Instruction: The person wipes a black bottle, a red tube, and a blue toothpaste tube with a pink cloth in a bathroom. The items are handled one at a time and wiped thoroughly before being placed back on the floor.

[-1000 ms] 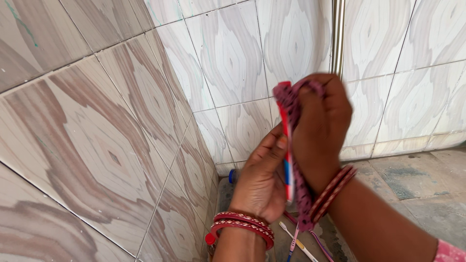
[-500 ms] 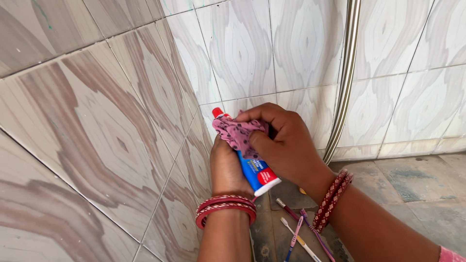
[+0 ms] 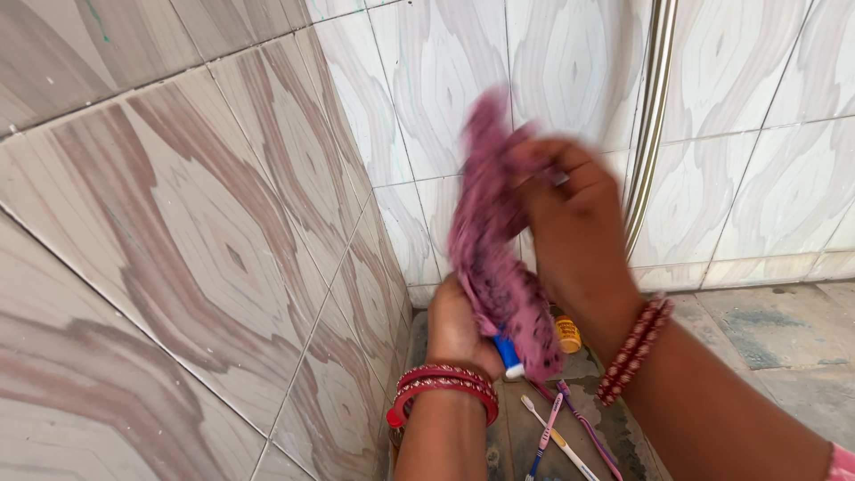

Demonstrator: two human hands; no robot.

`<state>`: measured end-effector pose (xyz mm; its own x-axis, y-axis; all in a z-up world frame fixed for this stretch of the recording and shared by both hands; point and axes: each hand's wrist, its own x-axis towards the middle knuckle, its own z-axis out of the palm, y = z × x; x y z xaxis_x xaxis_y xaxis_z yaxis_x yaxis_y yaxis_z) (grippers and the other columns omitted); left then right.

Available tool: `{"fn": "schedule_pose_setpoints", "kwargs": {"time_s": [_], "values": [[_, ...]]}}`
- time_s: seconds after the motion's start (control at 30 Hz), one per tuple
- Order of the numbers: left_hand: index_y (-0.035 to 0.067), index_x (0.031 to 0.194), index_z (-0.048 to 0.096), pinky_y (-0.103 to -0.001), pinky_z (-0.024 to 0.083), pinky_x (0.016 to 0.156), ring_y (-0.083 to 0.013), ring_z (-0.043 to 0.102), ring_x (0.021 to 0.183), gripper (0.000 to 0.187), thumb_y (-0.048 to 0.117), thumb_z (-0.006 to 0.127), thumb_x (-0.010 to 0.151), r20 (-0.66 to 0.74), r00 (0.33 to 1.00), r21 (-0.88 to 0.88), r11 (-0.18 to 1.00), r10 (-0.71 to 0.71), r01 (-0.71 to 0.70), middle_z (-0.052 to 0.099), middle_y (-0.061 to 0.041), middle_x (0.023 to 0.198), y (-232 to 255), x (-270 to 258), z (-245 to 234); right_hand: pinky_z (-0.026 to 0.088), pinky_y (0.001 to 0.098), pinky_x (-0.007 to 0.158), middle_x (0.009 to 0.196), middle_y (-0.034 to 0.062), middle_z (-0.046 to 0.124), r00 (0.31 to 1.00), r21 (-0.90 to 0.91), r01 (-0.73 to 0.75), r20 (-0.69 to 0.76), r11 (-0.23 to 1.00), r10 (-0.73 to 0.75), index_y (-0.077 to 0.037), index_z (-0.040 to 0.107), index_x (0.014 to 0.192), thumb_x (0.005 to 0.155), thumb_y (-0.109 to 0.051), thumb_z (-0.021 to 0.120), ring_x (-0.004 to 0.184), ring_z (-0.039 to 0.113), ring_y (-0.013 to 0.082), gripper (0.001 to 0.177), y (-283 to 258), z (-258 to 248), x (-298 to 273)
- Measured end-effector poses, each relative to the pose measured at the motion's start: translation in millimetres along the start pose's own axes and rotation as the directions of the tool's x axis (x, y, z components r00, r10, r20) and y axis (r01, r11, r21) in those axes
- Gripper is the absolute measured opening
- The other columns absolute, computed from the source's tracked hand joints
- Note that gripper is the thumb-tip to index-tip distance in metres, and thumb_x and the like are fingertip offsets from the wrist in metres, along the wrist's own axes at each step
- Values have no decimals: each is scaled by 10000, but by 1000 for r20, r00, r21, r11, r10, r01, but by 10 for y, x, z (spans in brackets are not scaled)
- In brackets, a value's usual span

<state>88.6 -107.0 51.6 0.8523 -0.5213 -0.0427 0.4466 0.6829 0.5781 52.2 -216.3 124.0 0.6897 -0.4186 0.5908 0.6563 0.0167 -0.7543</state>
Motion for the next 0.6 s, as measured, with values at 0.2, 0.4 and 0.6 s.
{"fn": "schedule_pose_setpoints", "kwargs": {"time_s": [0.2, 0.4, 0.6], "values": [[32, 1126, 681, -452, 570, 929, -284, 700, 1009, 516, 458, 427, 984, 16, 995, -27, 995, 99, -98, 719, -138, 1098, 489, 6, -2, 543, 423, 918, 1181, 209, 633, 769, -407, 542, 592, 735, -241, 16, 516, 1303, 931, -192, 695, 1056, 664, 318, 463, 144, -26, -302], [84, 1369, 562, -450, 513, 1061, -279, 621, 1213, 571, 520, 483, 1009, 260, 956, 55, 986, 138, -158, 628, -131, 1330, 548, -60, 278, 489, 468, 1076, 1339, 236, 566, 799, -426, 534, 537, 730, -271, -7, 396, 1456, 995, -215, 632, 1233, 616, 367, 558, 96, 36, -289], [116, 1576, 366, -379, 446, 1105, -226, 533, 1341, 641, 425, 488, 1028, 305, 937, 179, 957, 168, -230, 507, -96, 1523, 195, -286, 631, 568, 416, 941, 1215, 206, 690, 924, -569, 380, 268, 729, -273, -13, 503, 1372, 1049, -131, 587, 1095, 713, 299, 354, 14, -80, -49]]}}
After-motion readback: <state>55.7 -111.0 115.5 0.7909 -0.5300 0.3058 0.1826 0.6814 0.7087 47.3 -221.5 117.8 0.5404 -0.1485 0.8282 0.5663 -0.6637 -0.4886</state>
